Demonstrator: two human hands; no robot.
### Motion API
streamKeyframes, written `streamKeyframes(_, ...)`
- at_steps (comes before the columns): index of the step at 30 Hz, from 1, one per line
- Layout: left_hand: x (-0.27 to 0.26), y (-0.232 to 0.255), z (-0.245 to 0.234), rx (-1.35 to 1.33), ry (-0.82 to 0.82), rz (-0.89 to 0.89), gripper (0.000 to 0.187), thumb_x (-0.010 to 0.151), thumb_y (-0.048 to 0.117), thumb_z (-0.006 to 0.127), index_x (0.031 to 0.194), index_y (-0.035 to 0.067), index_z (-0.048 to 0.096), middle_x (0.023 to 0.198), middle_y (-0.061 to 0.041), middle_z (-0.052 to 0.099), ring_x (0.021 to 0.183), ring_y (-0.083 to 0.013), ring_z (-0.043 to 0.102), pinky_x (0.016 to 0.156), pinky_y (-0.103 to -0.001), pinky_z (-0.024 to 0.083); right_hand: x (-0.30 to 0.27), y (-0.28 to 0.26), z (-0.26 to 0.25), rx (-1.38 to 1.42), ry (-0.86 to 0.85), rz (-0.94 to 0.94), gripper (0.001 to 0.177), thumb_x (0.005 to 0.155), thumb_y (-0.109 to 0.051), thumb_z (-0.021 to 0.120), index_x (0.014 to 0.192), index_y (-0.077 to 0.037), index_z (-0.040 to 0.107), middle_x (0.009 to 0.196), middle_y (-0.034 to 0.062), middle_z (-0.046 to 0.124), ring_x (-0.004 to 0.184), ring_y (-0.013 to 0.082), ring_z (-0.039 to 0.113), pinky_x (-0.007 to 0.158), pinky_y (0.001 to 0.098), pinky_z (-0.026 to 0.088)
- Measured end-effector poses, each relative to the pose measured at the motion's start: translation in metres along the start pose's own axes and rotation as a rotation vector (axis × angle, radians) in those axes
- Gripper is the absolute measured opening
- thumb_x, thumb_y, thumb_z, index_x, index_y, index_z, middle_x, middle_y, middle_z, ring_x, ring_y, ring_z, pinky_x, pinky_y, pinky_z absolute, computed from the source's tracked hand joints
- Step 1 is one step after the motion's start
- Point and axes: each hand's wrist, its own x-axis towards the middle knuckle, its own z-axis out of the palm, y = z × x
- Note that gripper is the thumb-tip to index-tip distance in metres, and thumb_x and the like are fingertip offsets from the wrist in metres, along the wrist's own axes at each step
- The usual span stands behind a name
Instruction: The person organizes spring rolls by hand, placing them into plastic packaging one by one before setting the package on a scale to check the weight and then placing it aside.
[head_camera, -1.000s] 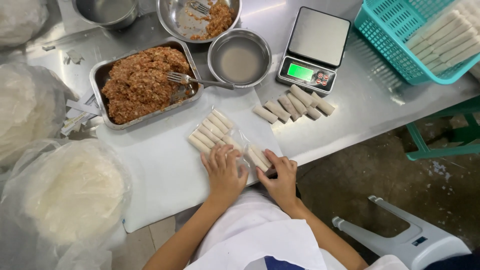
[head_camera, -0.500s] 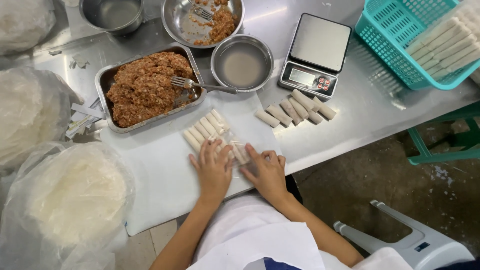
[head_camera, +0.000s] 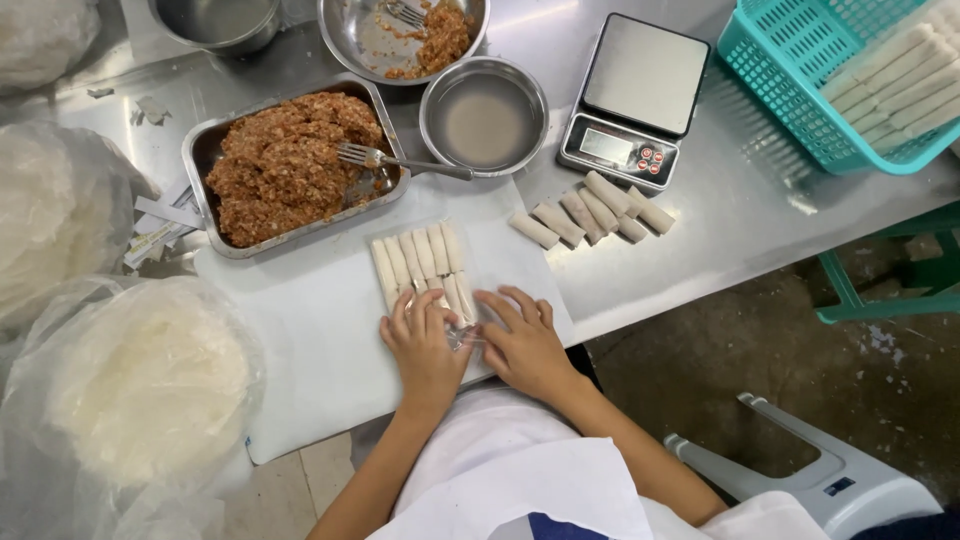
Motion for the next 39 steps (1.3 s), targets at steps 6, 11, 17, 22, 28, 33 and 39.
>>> streamKeyframes(6, 0.014, 0.0, -0.01, 0.093, -0.038, -0.058, 0.048, 0.064, 0.04, 0.091, 0.093, 0.024, 0.055, 0.118, 0.008, 0.054, 0.125, -0.0281, 0.044, 0.095, -0.058, 0.028, 0.001, 0.008, -0.004, 0.066, -0.058, -0.067, 0.014, 0.092, -0.025, 0.056, 0.087, -0.019, 0.068, 0.129, 0.0016, 0.061, 0.135, 0.0287, 0.042, 0.099, 0.0454, 0.03)
streamKeyframes(11, 0.008, -0.001, -0.017, 0.122, -0.181, 0.087, 0.043, 0.073, 0.055, 0.082, 0.097, 0.027, 0.06, 0.114, 0.008, 0.052, 0.118, -0.024, 0.046, 0.086, -0.05, 0.033, -0.016, 0.015, -0.011, 0.099, -0.068, 0.0, 0.015, 0.091, -0.026, 0.059, 0.078, -0.02, 0.064, 0.114, -0.0007, 0.058, 0.124, 0.027, 0.043, 0.096, 0.0439, 0.032)
streamKeyframes(17, -0.013, -0.004, -0.001, 0.023, -0.211, 0.326, 0.046, 0.084, 0.065, 0.064, 0.106, 0.024, 0.059, 0.119, -0.001, 0.056, 0.119, -0.0284, 0.049, 0.091, -0.05, 0.034, -0.048, 0.047, 0.009, 0.106, 0.002, -0.042, 0.014, 0.091, -0.033, 0.064, 0.085, -0.021, 0.064, 0.111, -0.0007, 0.061, 0.12, 0.0256, 0.053, 0.097, 0.0448, 0.041)
streamKeyframes(22, -0.02, -0.016, -0.046, -0.318, -0.302, 0.477, 0.037, 0.073, -0.006, 0.057, 0.105, 0.01, 0.064, 0.126, -0.004, 0.061, 0.132, -0.0314, 0.048, 0.105, -0.048, 0.039, -0.042, 0.041, -0.012, 0.021, 0.094, -0.257, 0.042, 0.091, -0.048, 0.076, 0.128, -0.033, 0.06, 0.134, 0.0064, 0.054, 0.115, 0.0311, 0.054, 0.092, 0.046, 0.043)
streamKeyframes(28, -0.019, -0.017, -0.103, -0.547, -0.473, 0.413, 0.044, 0.086, 0.015, 0.053, 0.129, 0.009, 0.062, 0.147, -0.009, 0.055, 0.148, -0.0369, 0.036, 0.119, -0.054, 0.029, -0.01, 0.009, -0.05, 0.005, 0.313, -0.551, 0.021, 0.101, -0.007, 0.071, 0.118, -0.02, 0.072, 0.139, -0.004, 0.056, 0.103, 0.0249, 0.061, 0.075, 0.0374, 0.04)
streamKeyframes(33, -0.028, -0.031, -0.106, -0.889, 0.005, 0.078, 0.058, 0.104, 0.054, 0.043, 0.134, 0.004, 0.049, 0.139, -0.017, 0.05, 0.138, -0.0307, 0.048, 0.122, -0.046, 0.038, 0.005, 0.007, -0.122, 0.082, 0.544, -0.525, 0.014, 0.1, -0.024, 0.077, 0.114, -0.025, 0.077, 0.125, -0.0062, 0.061, 0.104, 0.0223, 0.061, 0.083, 0.0402, 0.034)
streamKeyframes(39, -0.035, -0.043, -0.053, -0.758, 0.006, -0.189, 0.051, 0.108, 0.047, 0.034, 0.128, 0.005, 0.056, 0.124, -0.009, 0.057, 0.118, -0.022, 0.056, 0.108, -0.038, 0.042, 0.044, 0.088, -0.205, -0.131, 0.337, -0.33, 0.033, 0.083, 0.005, 0.073, 0.101, -0.024, 0.071, 0.132, -0.0009, 0.052, 0.133, 0.0309, 0.042, 0.106, 0.05, 0.023)
